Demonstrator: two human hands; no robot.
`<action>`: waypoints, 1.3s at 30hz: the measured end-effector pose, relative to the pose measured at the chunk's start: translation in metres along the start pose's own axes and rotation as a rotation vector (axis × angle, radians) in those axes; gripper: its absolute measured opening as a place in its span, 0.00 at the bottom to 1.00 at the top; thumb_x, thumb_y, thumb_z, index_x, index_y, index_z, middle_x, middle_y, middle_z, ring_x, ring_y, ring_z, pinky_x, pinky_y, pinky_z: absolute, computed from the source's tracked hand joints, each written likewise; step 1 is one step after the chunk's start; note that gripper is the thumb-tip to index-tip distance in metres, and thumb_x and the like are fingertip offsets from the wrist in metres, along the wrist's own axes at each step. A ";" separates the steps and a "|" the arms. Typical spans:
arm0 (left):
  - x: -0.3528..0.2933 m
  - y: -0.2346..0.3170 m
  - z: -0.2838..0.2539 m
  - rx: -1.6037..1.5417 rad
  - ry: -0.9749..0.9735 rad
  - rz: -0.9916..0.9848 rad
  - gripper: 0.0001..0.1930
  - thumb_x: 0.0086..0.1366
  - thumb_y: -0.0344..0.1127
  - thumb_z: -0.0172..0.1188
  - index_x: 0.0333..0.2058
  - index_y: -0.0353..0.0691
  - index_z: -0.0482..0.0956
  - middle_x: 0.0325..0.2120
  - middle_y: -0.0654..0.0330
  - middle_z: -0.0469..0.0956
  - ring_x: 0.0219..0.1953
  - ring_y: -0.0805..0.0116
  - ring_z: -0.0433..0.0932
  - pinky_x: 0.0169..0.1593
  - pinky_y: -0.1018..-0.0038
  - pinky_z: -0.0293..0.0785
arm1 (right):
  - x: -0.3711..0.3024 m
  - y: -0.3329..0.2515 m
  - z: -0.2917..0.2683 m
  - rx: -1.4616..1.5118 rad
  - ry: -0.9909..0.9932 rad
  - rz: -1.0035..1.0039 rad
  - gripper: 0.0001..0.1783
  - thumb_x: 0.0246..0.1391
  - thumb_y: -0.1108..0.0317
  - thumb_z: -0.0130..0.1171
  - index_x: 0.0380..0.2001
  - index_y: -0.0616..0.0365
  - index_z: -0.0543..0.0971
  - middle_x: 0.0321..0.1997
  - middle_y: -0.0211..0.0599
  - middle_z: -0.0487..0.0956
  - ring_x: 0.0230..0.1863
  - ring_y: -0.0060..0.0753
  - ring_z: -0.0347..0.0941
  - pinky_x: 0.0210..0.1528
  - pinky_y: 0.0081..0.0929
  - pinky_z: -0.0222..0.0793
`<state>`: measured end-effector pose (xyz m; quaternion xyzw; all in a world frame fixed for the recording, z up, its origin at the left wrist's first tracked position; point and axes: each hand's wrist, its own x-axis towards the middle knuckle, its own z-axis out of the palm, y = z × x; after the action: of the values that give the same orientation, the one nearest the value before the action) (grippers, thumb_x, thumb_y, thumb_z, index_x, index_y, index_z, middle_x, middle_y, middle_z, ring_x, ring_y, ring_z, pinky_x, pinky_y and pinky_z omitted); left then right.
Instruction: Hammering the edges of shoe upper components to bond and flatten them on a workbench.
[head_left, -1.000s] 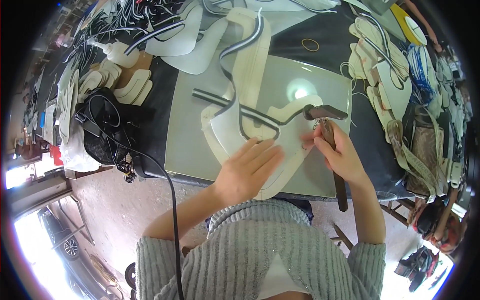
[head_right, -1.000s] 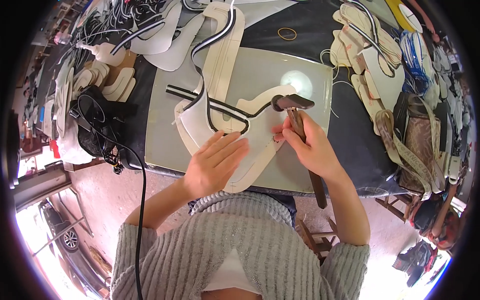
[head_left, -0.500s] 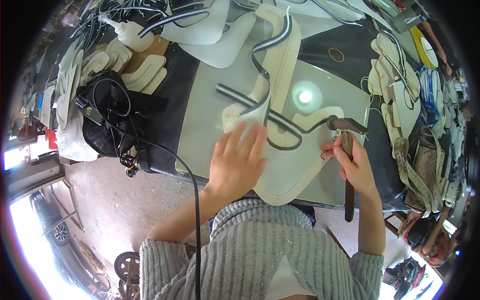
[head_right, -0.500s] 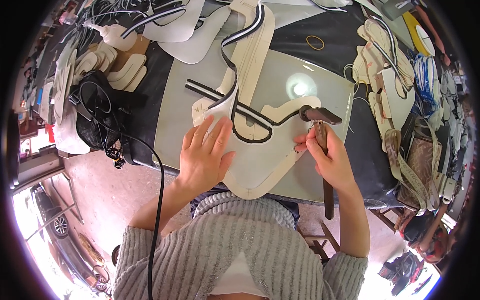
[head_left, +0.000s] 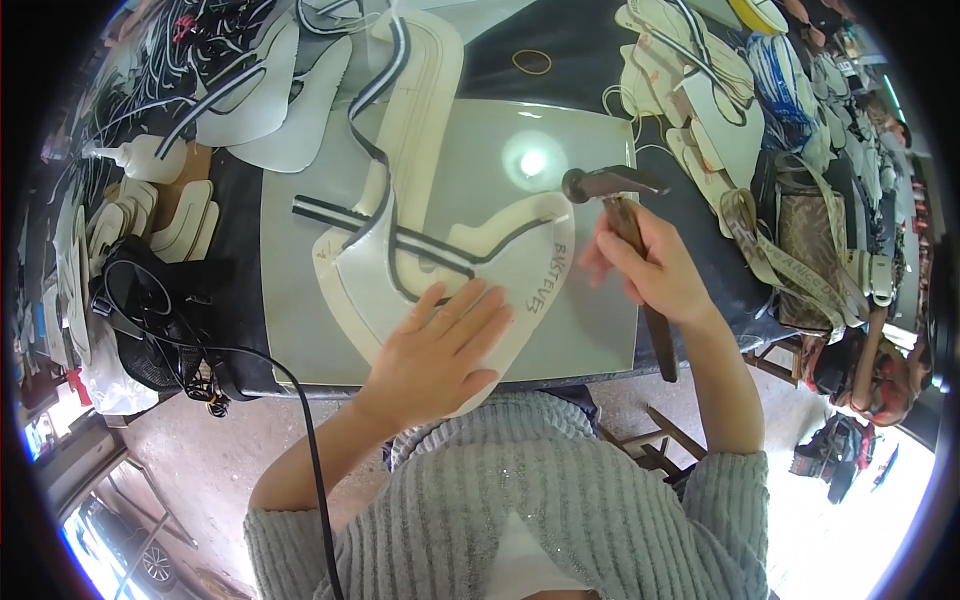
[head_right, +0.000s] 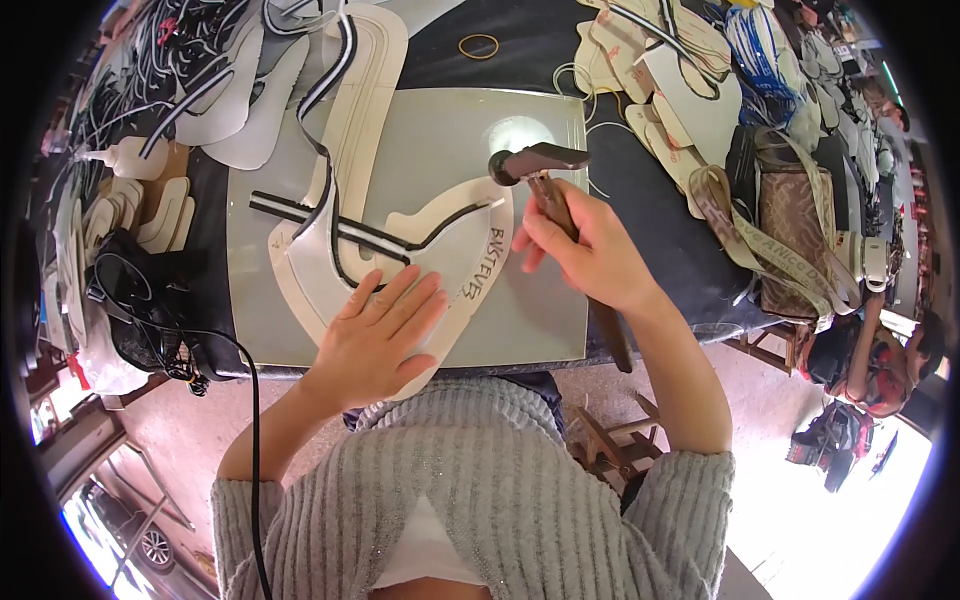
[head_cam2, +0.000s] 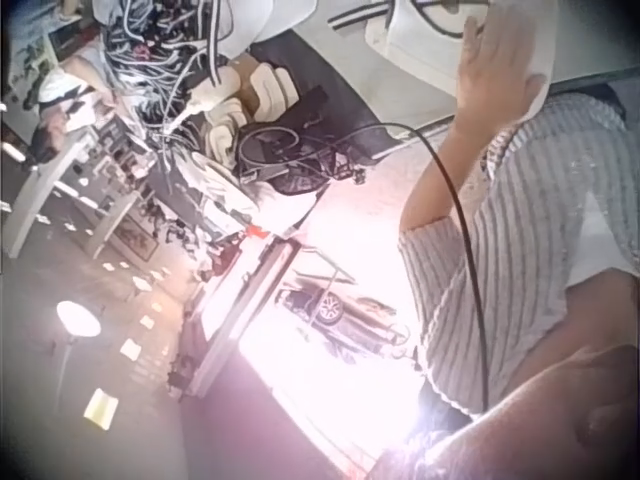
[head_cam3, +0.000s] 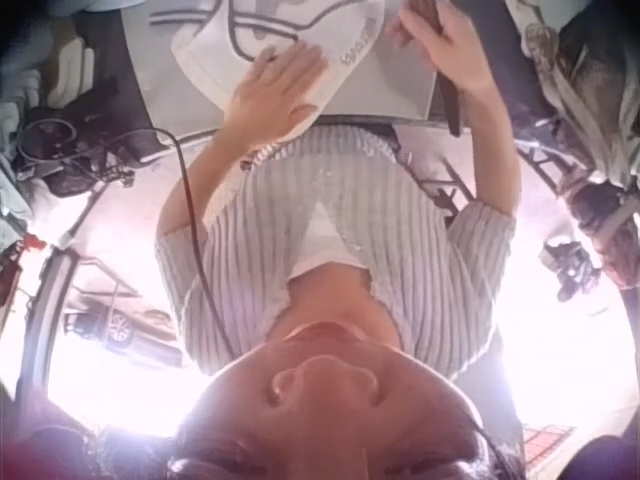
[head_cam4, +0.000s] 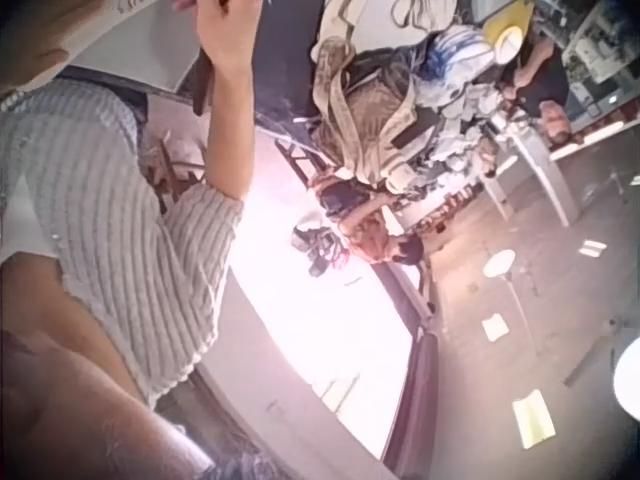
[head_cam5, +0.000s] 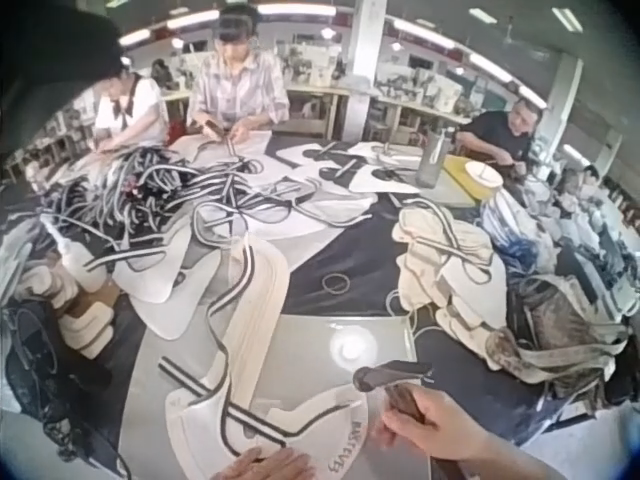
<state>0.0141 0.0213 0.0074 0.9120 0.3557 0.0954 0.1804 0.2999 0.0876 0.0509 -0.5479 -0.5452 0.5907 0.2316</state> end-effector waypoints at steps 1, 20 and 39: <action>-0.003 -0.001 -0.004 -0.025 -0.038 0.002 0.34 0.61 0.51 0.61 0.63 0.41 0.68 0.66 0.58 0.65 0.70 0.58 0.59 0.72 0.55 0.47 | -0.003 0.000 -0.005 -0.045 0.039 0.003 0.08 0.67 0.65 0.52 0.39 0.60 0.72 0.30 0.31 0.80 0.29 0.15 0.75 0.19 0.14 0.59; 0.062 -0.007 0.014 -0.192 0.448 -0.211 0.28 0.55 0.31 0.69 0.54 0.33 0.71 0.46 0.54 0.80 0.47 0.55 0.76 0.53 0.63 0.68 | -0.010 -0.019 0.012 -1.035 -0.039 -0.174 0.16 0.62 0.58 0.55 0.32 0.62 0.70 0.21 0.50 0.77 0.25 0.57 0.77 0.26 0.48 0.70; 0.109 -0.009 -0.013 -0.330 0.200 -0.414 0.19 0.53 0.24 0.64 0.44 0.34 0.71 0.31 0.55 0.79 0.31 0.62 0.78 0.38 0.68 0.75 | -0.006 -0.003 0.011 -1.000 -0.001 -0.156 0.16 0.62 0.59 0.54 0.33 0.63 0.71 0.23 0.52 0.78 0.28 0.57 0.78 0.30 0.50 0.72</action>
<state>0.0842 0.1058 0.0203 0.7644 0.5300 0.2029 0.3060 0.2911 0.0788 0.0543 -0.5491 -0.8008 0.2386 -0.0162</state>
